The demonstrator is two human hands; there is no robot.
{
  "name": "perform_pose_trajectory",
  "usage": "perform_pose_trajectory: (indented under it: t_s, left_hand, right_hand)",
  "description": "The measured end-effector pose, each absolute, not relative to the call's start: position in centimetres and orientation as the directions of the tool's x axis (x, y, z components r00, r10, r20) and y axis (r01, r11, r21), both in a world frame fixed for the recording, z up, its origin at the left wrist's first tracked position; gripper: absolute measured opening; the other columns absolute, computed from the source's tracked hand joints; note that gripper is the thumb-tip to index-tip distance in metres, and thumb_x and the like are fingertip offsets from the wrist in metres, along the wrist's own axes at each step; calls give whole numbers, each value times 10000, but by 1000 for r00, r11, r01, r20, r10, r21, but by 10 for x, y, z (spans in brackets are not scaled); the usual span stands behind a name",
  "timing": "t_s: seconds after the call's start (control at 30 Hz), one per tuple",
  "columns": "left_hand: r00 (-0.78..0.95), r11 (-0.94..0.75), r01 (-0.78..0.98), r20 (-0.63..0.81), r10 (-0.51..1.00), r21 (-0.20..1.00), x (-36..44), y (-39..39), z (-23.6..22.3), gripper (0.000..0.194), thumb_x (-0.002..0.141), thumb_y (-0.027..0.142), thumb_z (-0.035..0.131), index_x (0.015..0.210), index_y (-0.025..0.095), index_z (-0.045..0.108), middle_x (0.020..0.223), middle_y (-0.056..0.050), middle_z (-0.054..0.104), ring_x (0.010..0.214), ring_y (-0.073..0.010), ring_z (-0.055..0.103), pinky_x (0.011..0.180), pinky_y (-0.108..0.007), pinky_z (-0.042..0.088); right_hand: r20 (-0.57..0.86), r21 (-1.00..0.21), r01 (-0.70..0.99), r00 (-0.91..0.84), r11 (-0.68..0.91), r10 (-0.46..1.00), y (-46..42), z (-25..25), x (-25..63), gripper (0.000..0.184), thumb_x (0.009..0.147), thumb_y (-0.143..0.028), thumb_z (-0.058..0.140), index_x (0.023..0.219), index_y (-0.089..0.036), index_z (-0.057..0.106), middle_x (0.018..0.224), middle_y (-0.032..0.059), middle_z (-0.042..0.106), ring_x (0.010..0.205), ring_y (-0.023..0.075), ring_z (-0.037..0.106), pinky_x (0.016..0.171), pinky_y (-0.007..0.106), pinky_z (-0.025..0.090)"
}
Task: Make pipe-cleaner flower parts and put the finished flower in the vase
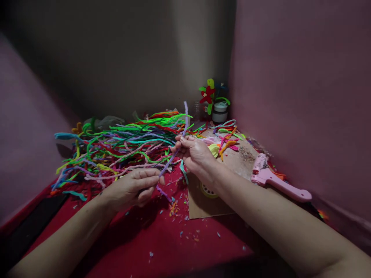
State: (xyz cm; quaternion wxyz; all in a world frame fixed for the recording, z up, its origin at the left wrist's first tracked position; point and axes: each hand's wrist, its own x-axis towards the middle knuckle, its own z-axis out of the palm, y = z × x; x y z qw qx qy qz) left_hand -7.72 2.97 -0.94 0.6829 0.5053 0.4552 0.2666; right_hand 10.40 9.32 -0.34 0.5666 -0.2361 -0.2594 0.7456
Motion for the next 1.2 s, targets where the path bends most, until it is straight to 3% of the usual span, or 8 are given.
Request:
perform_pose_trajectory:
  t_s: [0.23, 0.37, 0.5, 0.8, 0.97, 1.07, 1.13, 1.2]
  left_hand:
    - [441, 350, 145, -378, 814, 925, -71, 31, -10, 221, 791, 366, 602, 845, 156, 562, 364, 92, 365, 304, -36, 229, 337, -167, 149]
    - [489, 394, 7, -347, 800, 919, -70, 29, -9, 183, 810, 316, 590, 762, 163, 501, 451, 69, 455, 322, -15, 249, 361, -158, 190]
    - [519, 375, -46, -299, 801, 926, -76, 29, -6, 131, 818, 267, 572, 796, 145, 527, 488, 39, 526, 316, -18, 306, 367, -160, 239]
    - [479, 326, 261, -415, 774, 909, -62, 18, -8, 248, 797, 374, 573, 686, 167, 496, 409, 54, 496, 278, -42, 299, 288, -160, 165]
    - [466, 298, 277, -399, 790, 914, -71, 19, -5, 273, 810, 381, 568, 659, 165, 497, 411, 54, 483, 287, -37, 282, 288, -162, 157]
    - [400, 270, 165, -315, 861, 949, -83, 26, 1, 226, 806, 336, 596, 689, 153, 532, 438, 49, 504, 294, -23, 304, 301, -142, 194]
    - [279, 181, -46, -162, 947, 982, -90, 31, 7, 109, 781, 259, 629, 788, 160, 584, 505, 46, 547, 333, -21, 378, 348, -130, 312]
    - [105, 21, -290, 10, 994, 957, -92, 34, 13, 162, 729, 170, 664, 884, 180, 617, 647, 30, 612, 472, -37, 516, 499, -140, 462]
  right_hand:
    - [-53, -697, -689, -227, -199, 972, 91, 8, 108, 259, 729, 82, 426, 647, -136, 541, 521, -28, 482, 457, 57, 430, 480, 176, 392]
    - [-23, -689, -704, -215, -171, 976, 96, 7, 112, 230, 746, 54, 459, 684, -149, 547, 553, -24, 490, 491, 65, 434, 515, 191, 411]
    - [-9, -646, -746, -203, -161, 979, 101, 4, 113, 209, 772, 21, 472, 694, -157, 550, 563, -17, 499, 526, 79, 470, 573, 211, 453]
    - [-2, -690, -701, -249, -182, 969, 98, 7, 115, 240, 725, 63, 453, 672, -145, 562, 528, -27, 480, 471, 67, 431, 491, 197, 404]
    - [-17, -701, -692, -226, -173, 974, 103, 3, 113, 194, 764, 24, 482, 699, -124, 590, 532, -10, 533, 491, 75, 494, 551, 221, 449]
    - [-72, -700, -688, -199, -192, 977, 106, -2, 111, 163, 798, -44, 509, 690, -135, 591, 564, 3, 583, 523, 87, 546, 582, 237, 474]
    - [-90, -699, -683, -212, -213, 973, 107, -6, 110, 133, 792, -64, 537, 705, -142, 599, 591, 8, 613, 554, 96, 571, 598, 246, 492]
    - [-93, -684, -690, -241, -237, 966, 106, -8, 109, 118, 775, -53, 557, 725, -148, 606, 627, 16, 639, 595, 107, 594, 616, 256, 512]
